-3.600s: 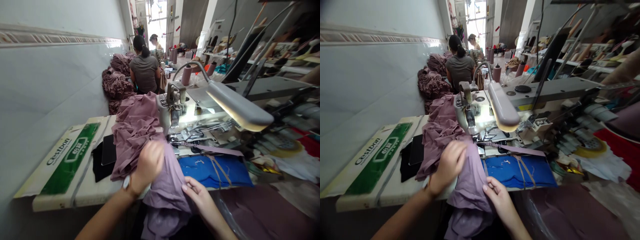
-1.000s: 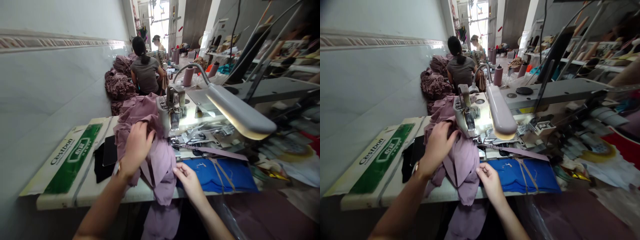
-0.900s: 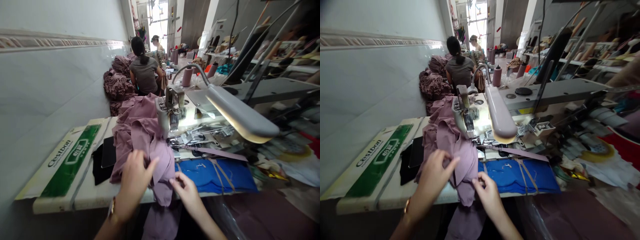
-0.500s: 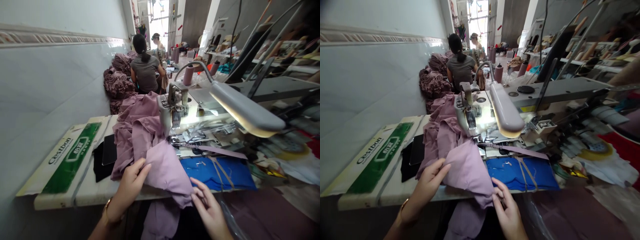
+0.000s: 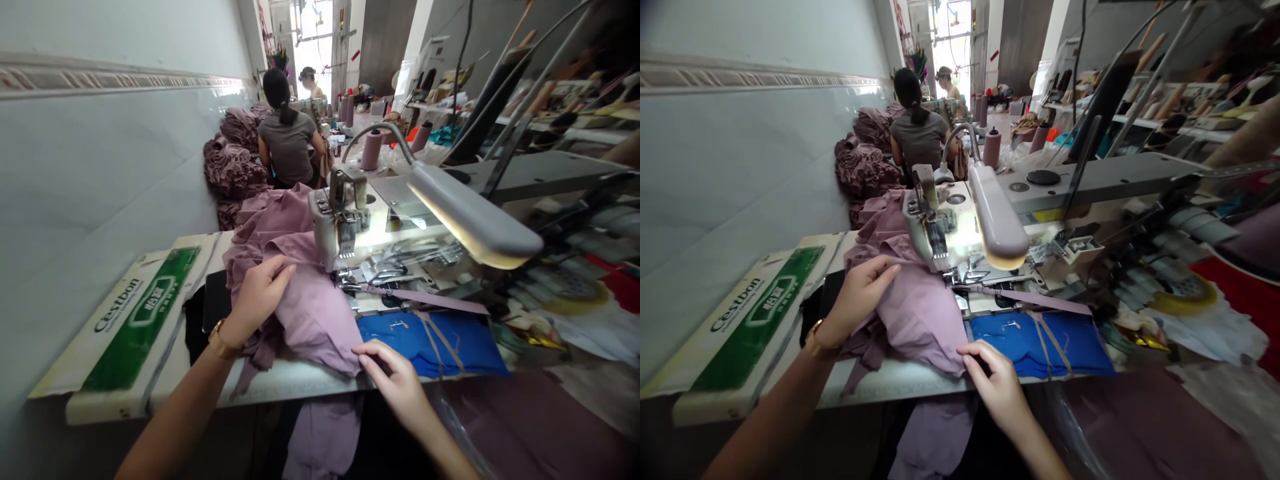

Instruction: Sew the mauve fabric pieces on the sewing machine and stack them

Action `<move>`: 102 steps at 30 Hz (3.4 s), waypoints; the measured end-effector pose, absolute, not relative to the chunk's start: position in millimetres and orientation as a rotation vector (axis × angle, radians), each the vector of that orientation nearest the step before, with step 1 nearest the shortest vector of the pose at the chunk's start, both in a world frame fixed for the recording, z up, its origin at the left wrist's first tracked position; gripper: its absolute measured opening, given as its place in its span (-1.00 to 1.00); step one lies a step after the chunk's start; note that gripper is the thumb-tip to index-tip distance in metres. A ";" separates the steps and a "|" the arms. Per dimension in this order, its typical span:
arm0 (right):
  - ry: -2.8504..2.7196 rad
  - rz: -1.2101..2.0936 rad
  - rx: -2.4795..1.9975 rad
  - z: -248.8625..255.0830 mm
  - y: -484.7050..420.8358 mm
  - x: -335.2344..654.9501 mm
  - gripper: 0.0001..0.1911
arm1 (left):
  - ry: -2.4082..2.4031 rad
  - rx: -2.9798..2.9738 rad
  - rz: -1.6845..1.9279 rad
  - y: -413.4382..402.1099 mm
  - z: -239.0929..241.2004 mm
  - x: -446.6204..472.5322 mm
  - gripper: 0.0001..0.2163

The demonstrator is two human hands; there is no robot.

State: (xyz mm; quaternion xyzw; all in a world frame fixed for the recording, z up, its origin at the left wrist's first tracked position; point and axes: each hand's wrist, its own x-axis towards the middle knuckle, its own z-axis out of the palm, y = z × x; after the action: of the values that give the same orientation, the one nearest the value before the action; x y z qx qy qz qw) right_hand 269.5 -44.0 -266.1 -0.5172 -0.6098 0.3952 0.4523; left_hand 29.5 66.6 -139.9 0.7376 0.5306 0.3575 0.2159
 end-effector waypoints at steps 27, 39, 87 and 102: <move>-2.091 0.458 -1.570 -207.1 17.3 259.1 -0.58 | 1.629 2.209 1.313 148.3 -79.1 -0.7 -0.77; -0.889 1.904 -0.698 -244.8 -27.7 201.4 -0.56 | 1.811 1.215 1.082 -80.2 -135.9 -38.3 -0.73; -0.842 1.710 -0.889 -238.9 -24.0 239.9 -0.80 | 1.369 1.449 0.661 -60.5 -232.0 55.2 -0.51; -1.478 1.693 -0.933 -225.6 -59.6 257.7 -0.65 | 1.292 1.550 1.166 -25.9 -159.8 20.0 -0.76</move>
State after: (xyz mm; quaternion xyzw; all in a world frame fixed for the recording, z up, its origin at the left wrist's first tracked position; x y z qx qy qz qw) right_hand 257.7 -59.6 -225.6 -0.3596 -0.5697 0.6526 0.3469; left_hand 20.0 -25.9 -159.8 0.6111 0.5093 0.4597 0.3947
